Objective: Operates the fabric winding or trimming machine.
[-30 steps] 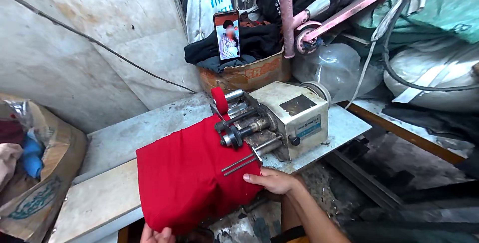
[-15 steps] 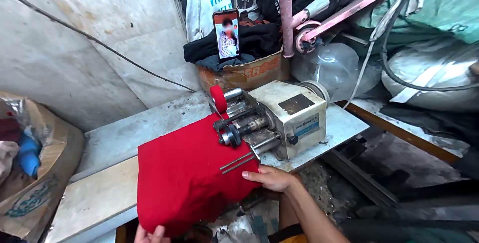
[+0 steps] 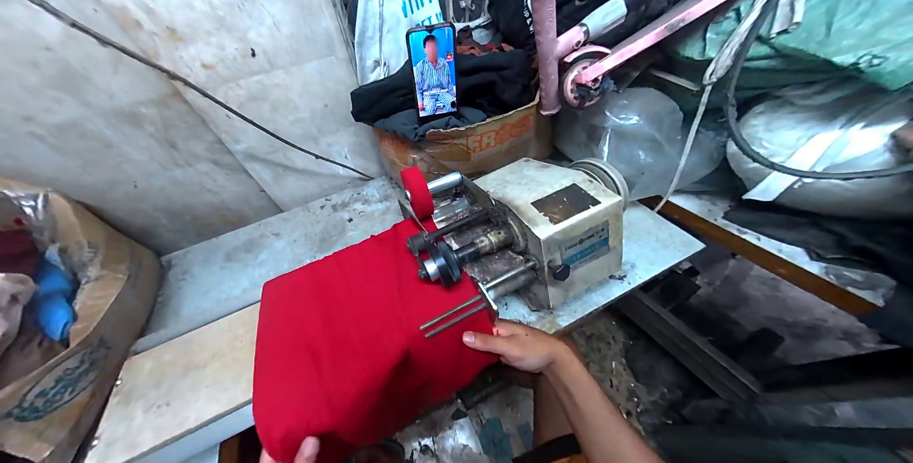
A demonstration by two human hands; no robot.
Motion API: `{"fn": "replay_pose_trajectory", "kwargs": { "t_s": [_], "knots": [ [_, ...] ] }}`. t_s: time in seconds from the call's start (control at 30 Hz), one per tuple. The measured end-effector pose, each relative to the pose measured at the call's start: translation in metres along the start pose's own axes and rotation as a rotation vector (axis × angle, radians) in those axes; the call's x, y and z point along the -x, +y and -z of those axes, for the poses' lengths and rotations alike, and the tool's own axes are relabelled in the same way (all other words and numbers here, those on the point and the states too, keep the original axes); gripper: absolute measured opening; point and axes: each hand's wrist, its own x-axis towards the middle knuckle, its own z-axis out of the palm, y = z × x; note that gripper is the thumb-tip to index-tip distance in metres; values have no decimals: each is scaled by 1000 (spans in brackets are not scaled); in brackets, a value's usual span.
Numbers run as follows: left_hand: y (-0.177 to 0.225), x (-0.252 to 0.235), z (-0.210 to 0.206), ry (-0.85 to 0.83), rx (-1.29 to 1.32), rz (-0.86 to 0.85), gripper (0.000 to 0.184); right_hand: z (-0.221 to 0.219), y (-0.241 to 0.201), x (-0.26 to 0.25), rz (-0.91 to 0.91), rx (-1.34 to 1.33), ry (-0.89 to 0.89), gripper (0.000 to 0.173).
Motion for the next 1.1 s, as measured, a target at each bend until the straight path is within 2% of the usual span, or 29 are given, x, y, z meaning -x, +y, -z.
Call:
{"fn": "replay_pose_trajectory", "kwargs": {
  "t_s": [0.13, 0.23, 0.27, 0.37, 0.5, 0.6, 0.73, 0.8, 0.87, 0.97, 1.03, 1.1],
  "knots": [
    [3, 2, -5, -37, -191, 58, 32, -1, 0, 1, -15, -7, 19, 22],
    [1, 0, 4, -57, 39, 28, 34, 0, 2, 1, -4, -14, 13, 24],
    [0, -2, 6, -45, 54, 7, 35, 0, 2, 1, 1, -18, 13, 24],
    [2, 0, -4, -33, -125, 35, 34, -1, 0, 2, 4, 4, 20, 23],
    [2, -3, 4, -43, 2, -10, 35, -2, 0, 3, -9, 30, 37, 24],
    [3, -1, -3, -21, -200, 41, 34, -1, 1, 2, -9, 29, 23, 25],
    [4, -1, -1, -18, 1, -7, 32, -3, -1, 3, -18, 42, 27, 25],
    [3, -3, 0, -2, -117, -11, 30, -3, -1, 3, -27, 54, 29, 25],
    [2, 0, -2, -62, -247, 15, 34, -3, -3, 3, -28, 55, 34, 24],
    [2, 0, 2, -61, -35, -1, 36, -2, -1, 3, -22, 45, 31, 25],
    [2, 1, 0, -2, -120, 20, 32, -3, -2, 4, -32, 48, 42, 24],
    [3, 5, -5, -17, -269, 58, 32, -3, -3, 4, -33, 48, 44, 24]
  ]
}}
